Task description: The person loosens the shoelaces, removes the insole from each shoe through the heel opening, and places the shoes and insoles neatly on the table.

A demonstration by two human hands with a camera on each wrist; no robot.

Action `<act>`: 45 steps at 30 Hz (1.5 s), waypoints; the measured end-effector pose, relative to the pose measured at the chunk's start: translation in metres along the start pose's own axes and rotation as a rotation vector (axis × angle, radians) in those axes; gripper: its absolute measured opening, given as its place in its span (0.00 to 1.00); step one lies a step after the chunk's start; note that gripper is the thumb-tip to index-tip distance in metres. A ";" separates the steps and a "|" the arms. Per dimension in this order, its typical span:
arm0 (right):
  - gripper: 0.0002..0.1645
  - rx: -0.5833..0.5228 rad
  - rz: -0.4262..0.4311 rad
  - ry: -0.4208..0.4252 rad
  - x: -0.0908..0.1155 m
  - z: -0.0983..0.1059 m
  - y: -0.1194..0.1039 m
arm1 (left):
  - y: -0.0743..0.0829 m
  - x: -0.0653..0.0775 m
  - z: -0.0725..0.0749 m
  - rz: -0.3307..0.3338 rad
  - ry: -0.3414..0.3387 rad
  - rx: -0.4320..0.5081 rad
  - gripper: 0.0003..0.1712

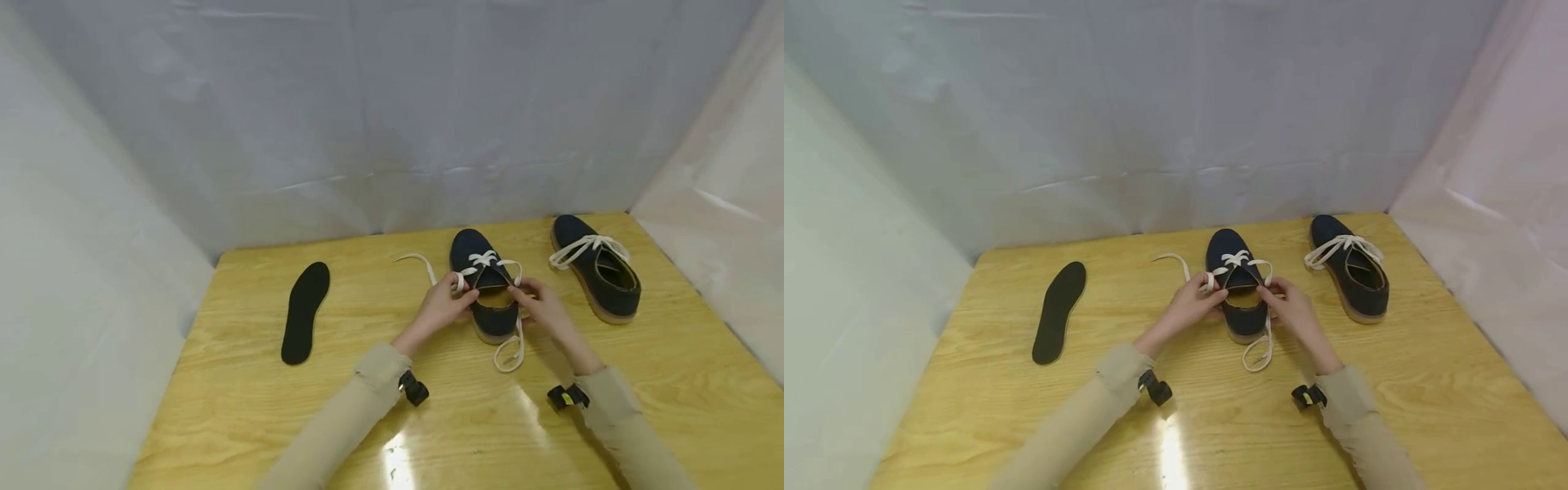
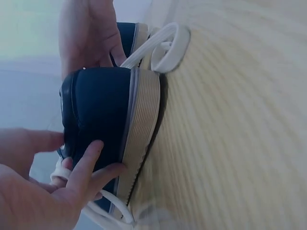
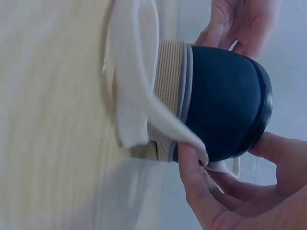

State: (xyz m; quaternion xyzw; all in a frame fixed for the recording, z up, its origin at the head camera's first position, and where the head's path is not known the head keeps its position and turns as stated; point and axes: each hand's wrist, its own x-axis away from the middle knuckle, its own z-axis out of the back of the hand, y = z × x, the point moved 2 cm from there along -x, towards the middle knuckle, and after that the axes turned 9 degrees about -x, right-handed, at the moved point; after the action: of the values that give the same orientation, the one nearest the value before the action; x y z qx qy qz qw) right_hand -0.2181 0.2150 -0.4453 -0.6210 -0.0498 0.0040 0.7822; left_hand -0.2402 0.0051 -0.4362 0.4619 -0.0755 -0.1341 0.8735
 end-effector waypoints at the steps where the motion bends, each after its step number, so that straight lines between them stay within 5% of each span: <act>1: 0.28 0.009 0.000 0.012 -0.002 0.003 0.000 | 0.002 -0.003 -0.002 -0.017 0.001 -0.023 0.12; 4: 0.29 0.042 0.003 0.053 -0.008 0.010 0.000 | 0.006 -0.013 -0.005 -0.043 0.003 -0.092 0.13; 9: 0.28 0.118 0.015 0.129 -0.017 0.017 -0.001 | 0.011 -0.030 -0.010 -0.052 -0.026 -0.056 0.14; 18: 0.30 0.209 0.001 0.236 -0.029 0.038 0.001 | 0.016 -0.047 -0.035 -0.019 -0.114 0.278 0.20; 24: 0.32 0.216 -0.002 0.220 -0.029 0.042 0.000 | 0.014 -0.048 -0.041 0.002 -0.116 0.386 0.18; 29: 0.35 0.285 0.013 0.200 -0.027 0.043 -0.003 | 0.013 -0.044 -0.036 0.002 -0.086 0.314 0.19; 35: 0.32 0.464 0.160 0.251 -0.015 0.046 -0.009 | 0.015 -0.035 -0.017 0.044 -0.092 -0.177 0.18; 37: 0.27 0.483 0.220 0.300 -0.010 0.048 -0.011 | 0.015 -0.032 -0.010 0.049 -0.092 -0.265 0.16; 45: 0.06 0.604 0.525 0.473 0.001 0.065 -0.012 | 0.010 -0.021 0.006 0.007 -0.020 -0.095 0.13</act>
State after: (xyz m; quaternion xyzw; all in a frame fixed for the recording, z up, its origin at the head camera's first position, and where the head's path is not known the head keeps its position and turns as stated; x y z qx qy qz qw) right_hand -0.2236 0.2759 -0.4192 -0.3410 0.2921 0.0743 0.8904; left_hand -0.2600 0.0120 -0.4244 0.4181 -0.0792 -0.1393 0.8941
